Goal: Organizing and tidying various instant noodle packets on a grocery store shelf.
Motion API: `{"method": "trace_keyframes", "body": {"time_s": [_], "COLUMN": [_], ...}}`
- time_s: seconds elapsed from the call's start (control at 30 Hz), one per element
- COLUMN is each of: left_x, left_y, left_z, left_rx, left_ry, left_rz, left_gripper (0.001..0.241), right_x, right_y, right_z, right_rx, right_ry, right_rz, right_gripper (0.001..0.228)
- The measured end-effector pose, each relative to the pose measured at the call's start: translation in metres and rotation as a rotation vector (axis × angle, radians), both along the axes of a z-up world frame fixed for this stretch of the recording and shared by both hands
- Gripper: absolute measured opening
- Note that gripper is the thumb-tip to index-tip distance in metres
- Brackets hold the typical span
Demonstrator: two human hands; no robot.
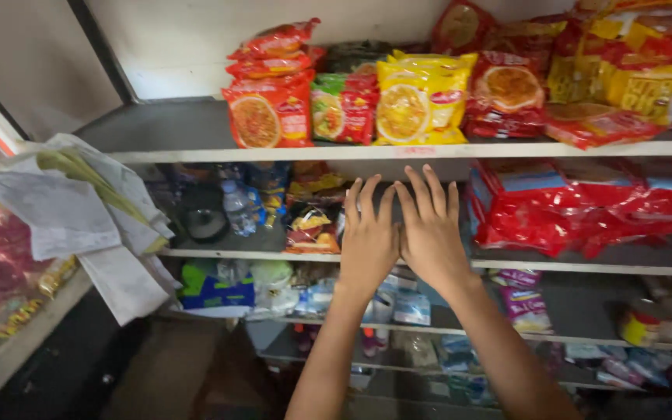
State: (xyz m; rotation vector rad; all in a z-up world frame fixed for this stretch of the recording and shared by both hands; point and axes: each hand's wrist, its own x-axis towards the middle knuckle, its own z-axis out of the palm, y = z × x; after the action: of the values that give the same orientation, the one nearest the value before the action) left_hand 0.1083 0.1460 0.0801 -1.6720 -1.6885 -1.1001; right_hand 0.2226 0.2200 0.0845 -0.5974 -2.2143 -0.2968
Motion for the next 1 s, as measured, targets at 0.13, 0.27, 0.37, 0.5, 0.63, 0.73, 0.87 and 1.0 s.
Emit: {"method": "trace_keyframes", "body": {"time_s": [0.13,0.27,0.37,0.5,0.63,0.73,0.87,1.0], "left_x": [0.047,0.086,0.107,0.126,0.138,0.147,0.163,0.176], "left_y": [0.012,0.026,0.037,0.057,0.093,0.127,0.169,0.194], "left_z": [-0.006,-0.004,-0.005,-0.003,0.003,0.012,0.025,0.035], "left_rx": [0.023,0.034,0.058,0.088,0.082,0.069,0.051,-0.007], "left_ry": [0.009,0.011,0.027,0.046,0.086,0.233,0.326,0.309], "left_rz": [0.029,0.019,0.014,-0.023,-0.069,-0.032,-0.065,-0.147], "left_gripper": [0.061,0.064,0.063,0.061,0.057,0.06,0.05,0.04], "right_x": [0.047,0.086,0.109,0.131,0.146,0.158,0.181,0.201], "right_y": [0.011,0.022,0.032,0.046,0.067,0.09,0.12,0.129], "right_z": [0.0,0.0,-0.001,0.0,0.011,0.019,0.027,0.041], "right_rx": [-0.003,-0.015,-0.018,-0.003,0.087,0.144,0.172,0.056], "right_ry": [-0.009,-0.015,-0.023,0.011,-0.024,-0.053,-0.134,-0.194], "right_rz": [-0.008,0.005,-0.017,-0.041,-0.178,-0.328,-0.494,-0.535], "right_gripper": [0.067,0.067,0.068,0.068,0.066,0.059,0.05,0.047]}}
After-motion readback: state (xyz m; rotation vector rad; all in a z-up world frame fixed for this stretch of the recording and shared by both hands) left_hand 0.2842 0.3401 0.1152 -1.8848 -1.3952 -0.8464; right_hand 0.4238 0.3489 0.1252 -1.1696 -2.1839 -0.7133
